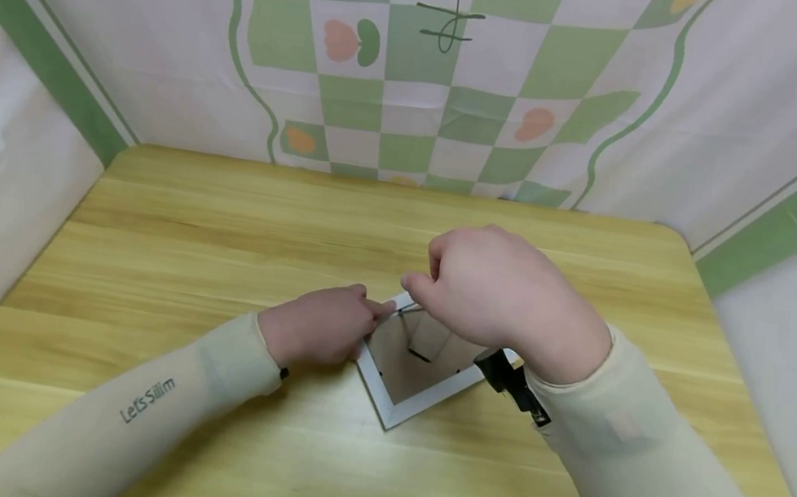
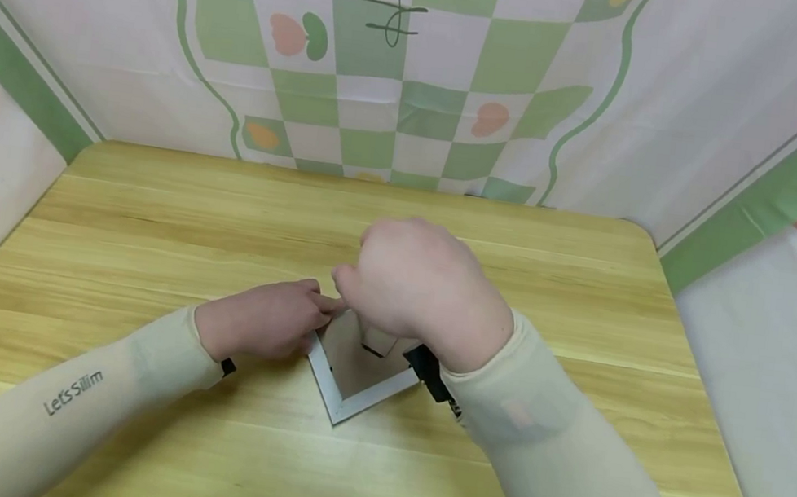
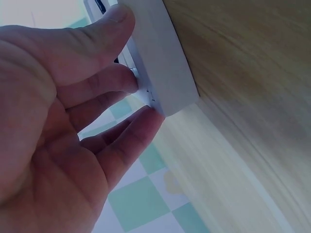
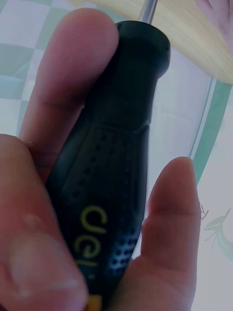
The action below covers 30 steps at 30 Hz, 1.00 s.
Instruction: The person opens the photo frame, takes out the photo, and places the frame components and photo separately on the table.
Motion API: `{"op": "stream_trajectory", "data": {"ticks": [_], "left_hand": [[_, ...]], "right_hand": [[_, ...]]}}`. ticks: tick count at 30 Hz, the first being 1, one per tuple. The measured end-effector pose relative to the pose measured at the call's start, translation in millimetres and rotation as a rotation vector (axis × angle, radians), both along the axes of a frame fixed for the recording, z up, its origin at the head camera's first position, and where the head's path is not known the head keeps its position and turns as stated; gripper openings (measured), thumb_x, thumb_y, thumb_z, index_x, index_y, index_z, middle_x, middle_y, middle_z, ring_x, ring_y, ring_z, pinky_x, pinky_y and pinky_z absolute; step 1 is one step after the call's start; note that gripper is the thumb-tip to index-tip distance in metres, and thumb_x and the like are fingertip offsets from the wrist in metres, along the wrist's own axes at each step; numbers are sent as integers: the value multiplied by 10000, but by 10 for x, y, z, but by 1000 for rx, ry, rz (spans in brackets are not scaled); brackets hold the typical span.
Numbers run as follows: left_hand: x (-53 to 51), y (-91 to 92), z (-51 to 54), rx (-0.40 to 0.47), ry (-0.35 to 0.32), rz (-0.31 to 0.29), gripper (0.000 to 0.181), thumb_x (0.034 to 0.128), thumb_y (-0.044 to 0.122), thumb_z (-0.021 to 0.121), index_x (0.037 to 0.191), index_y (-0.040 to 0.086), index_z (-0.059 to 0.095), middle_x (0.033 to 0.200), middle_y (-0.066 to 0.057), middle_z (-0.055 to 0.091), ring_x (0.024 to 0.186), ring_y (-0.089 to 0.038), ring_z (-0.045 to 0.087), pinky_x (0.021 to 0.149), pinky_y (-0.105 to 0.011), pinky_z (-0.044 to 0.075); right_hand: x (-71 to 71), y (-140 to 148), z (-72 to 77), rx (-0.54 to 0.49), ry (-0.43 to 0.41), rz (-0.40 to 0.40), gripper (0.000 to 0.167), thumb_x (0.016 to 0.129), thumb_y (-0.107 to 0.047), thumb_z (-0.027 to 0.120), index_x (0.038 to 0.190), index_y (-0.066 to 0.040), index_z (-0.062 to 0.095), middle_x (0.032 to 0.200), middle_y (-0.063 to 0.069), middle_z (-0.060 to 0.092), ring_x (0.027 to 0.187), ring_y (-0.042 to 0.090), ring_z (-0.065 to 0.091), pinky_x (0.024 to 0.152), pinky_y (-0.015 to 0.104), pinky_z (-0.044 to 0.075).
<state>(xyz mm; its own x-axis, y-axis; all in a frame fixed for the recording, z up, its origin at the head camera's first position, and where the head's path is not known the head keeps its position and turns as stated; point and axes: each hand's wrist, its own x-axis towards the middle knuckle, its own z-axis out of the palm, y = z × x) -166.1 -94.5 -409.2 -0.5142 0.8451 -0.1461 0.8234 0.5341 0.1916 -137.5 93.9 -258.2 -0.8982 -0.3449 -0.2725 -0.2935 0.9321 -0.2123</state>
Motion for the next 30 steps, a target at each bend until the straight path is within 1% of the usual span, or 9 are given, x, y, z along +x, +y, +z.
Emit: {"op": "stream_trajectory", "data": {"ticks": [10, 16, 19, 21, 22, 25, 28, 29, 30], "left_hand": [[8, 1, 6, -16, -8, 3, 485, 866, 55, 667, 1347, 26, 611, 1419, -9, 542, 751, -201, 447, 626, -257, 410], [4, 5, -11, -23, 5, 4, 523, 874, 69, 670, 1385, 19, 570, 1403, -19, 560, 763, -203, 462, 628, -260, 417], [8, 2, -11, -19, 5, 9, 562, 868, 74, 680, 1410, 17, 542, 1257, -44, 664, 763, -202, 464, 618, -262, 421], [12, 2, -8, -14, -1, 17, 590, 867, 74, 681, 1430, 17, 516, 1082, -52, 719, 760, -200, 463, 615, -266, 421], [14, 2, -5, -11, -4, 20, 600, 868, 75, 681, 1438, 17, 505, 1028, -54, 724, 757, -198, 462, 613, -267, 421], [18, 5, -2, -8, -7, 21, 594, 874, 71, 672, 1440, 16, 502, 1012, -54, 723, 748, -197, 458, 615, -271, 420], [17, 6, -6, -6, -4, 19, 583, 877, 69, 665, 1436, 19, 509, 1077, -50, 718, 741, -196, 454, 615, -270, 419], [17, 6, -9, -7, -1, 16, 583, 876, 67, 664, 1436, 20, 510, 1052, -47, 721, 740, -197, 454, 618, -271, 419], [15, 6, -13, -8, 1, 15, 587, 876, 69, 663, 1439, 20, 506, 983, -43, 721, 739, -198, 453, 618, -272, 419]], "right_hand": [[-58, -32, 23, 1, 1, 2, 295, 947, -362, 546, 743, -158, 609, 671, -20, 590, 636, 182, 552, 624, 356, 440], [-108, -62, 38, 6, -23, -10, 319, 951, -373, 549, 738, -142, 605, 666, -1, 579, 629, 188, 542, 617, 352, 434], [-136, -77, 45, 9, -34, -20, 348, 953, -381, 536, 710, -135, 579, 648, 4, 544, 597, 186, 505, 595, 348, 413], [-152, -86, 51, 12, -34, -22, 370, 954, -388, 532, 692, -129, 559, 635, 6, 518, 579, 184, 479, 582, 345, 400], [-161, -89, 52, 13, -31, -21, 376, 953, -389, 530, 685, -126, 549, 629, 5, 506, 571, 182, 467, 576, 344, 394], [-185, -100, 56, 14, -20, -23, 384, 948, -390, 527, 678, -118, 539, 624, 9, 502, 561, 186, 460, 571, 344, 390], [-205, -114, 62, 13, -22, -27, 385, 946, -385, 523, 673, -113, 534, 620, 13, 518, 546, 190, 469, 566, 345, 393], [-211, -118, 65, 15, -25, -29, 384, 947, -384, 520, 674, -114, 534, 624, 14, 528, 544, 191, 479, 568, 346, 397], [-217, -123, 68, 16, -29, -29, 386, 948, -383, 516, 672, -115, 531, 625, 15, 534, 539, 192, 485, 565, 347, 399]]}}
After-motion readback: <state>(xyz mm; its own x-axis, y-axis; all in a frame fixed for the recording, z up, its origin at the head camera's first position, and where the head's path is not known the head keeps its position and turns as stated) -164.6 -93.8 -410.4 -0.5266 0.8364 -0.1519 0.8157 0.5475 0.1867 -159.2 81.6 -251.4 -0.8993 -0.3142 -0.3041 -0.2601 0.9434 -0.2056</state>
